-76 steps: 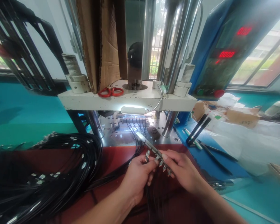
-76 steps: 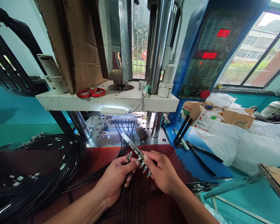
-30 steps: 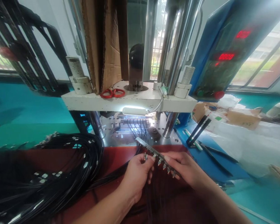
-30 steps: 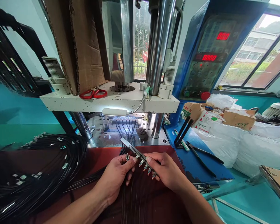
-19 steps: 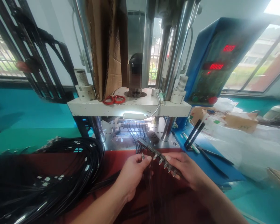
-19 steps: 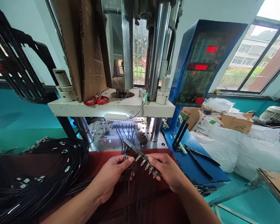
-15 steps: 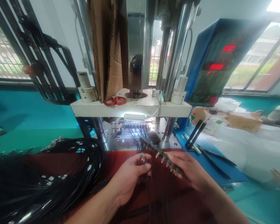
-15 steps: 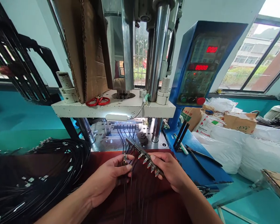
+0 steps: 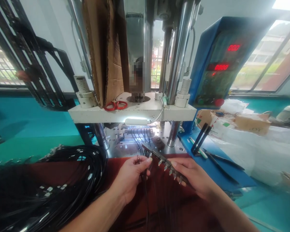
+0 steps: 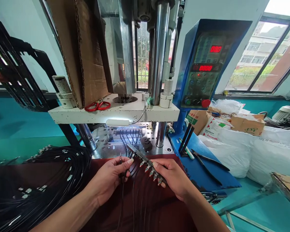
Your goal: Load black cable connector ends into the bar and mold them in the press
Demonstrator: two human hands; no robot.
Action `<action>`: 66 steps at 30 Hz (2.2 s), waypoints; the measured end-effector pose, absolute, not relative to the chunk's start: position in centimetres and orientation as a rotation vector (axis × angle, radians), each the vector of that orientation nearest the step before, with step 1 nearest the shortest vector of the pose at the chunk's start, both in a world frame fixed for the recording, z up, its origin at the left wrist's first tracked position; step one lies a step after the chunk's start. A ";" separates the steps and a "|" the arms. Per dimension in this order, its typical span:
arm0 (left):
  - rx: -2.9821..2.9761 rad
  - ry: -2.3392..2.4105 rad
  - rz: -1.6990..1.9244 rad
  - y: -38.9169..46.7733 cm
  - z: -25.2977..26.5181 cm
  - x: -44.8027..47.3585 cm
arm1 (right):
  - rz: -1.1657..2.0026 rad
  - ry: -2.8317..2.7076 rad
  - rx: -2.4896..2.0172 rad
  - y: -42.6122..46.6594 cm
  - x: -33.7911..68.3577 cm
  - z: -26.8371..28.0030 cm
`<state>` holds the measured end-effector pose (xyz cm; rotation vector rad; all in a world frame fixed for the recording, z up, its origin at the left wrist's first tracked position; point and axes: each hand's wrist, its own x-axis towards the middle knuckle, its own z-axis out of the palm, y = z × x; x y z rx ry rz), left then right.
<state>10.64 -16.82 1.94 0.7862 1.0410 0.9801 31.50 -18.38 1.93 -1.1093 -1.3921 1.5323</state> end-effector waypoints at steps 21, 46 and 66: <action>0.770 0.932 0.873 -17.0 0.7 10.9 | 1.503 -1.505 -1.210 -18.6 30.9 2.8; 0.857 1.002 0.945 -16.8 -0.2 11.0 | 1.413 -1.695 -1.199 -19.0 30.7 2.1; 0.757 0.905 0.939 -16.2 1.1 8.9 | 1.449 -1.461 -1.233 -18.7 30.9 2.9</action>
